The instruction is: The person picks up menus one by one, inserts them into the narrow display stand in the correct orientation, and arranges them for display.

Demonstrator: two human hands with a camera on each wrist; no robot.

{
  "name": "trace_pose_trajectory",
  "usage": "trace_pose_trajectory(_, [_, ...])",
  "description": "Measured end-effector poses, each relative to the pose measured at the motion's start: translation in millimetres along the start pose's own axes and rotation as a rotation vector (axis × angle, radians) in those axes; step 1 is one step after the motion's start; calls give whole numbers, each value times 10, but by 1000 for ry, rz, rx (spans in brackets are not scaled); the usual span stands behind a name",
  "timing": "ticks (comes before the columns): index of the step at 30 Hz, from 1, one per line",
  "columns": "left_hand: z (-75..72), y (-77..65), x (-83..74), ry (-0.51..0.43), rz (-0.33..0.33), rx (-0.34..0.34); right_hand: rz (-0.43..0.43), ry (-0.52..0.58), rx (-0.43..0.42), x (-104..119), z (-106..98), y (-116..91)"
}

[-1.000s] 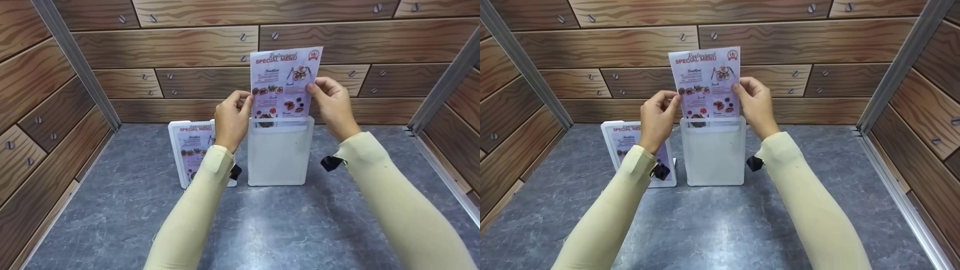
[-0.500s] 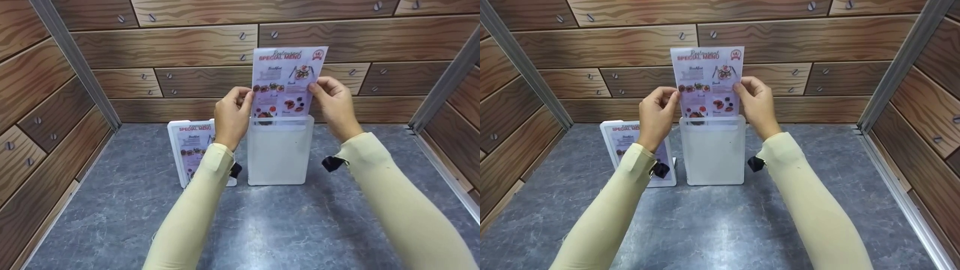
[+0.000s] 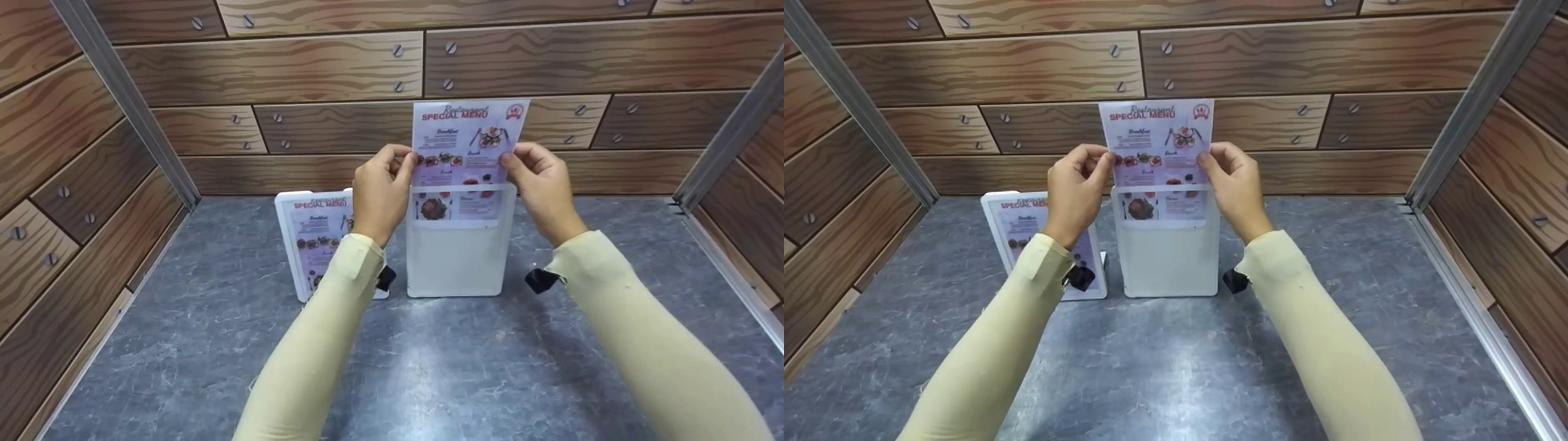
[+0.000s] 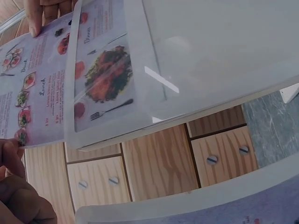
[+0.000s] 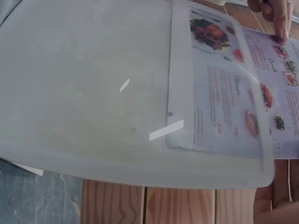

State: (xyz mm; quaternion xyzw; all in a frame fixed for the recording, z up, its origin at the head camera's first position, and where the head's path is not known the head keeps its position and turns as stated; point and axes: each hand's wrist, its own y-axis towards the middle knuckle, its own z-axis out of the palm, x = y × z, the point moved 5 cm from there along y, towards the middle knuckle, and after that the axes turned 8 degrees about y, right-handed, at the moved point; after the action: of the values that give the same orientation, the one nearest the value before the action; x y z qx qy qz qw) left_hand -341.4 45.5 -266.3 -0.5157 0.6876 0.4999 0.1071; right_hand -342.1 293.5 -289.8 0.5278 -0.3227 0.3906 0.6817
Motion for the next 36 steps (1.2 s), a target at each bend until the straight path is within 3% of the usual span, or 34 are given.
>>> trace_pose_trajectory(6, [44, -21, 27, 50, -17, 50, -3, -11, -30, -7, -40, -17])
trace_pose_trajectory(10, [56, -21, 25, 68, -27, 76, -50, -20, -51, 62, -45, 7])
trace_pose_trajectory(13, [41, -11, 8, 51, -35, 70, -71, -64, -60, 104, -42, 34])
trace_pose_trajectory(27, [-88, 36, -189, -2, 20, 12, -112, -26, -39, 258, 5, 86])
trace_pose_trajectory(31, [-71, 28, -179, 5, 10, 25, -136, -35, -58, 259, -12, 99])
trace_pose_trajectory(36, [-32, -3, -116, 39, 2, 50, -97, -76, -49, 199, -43, 74])
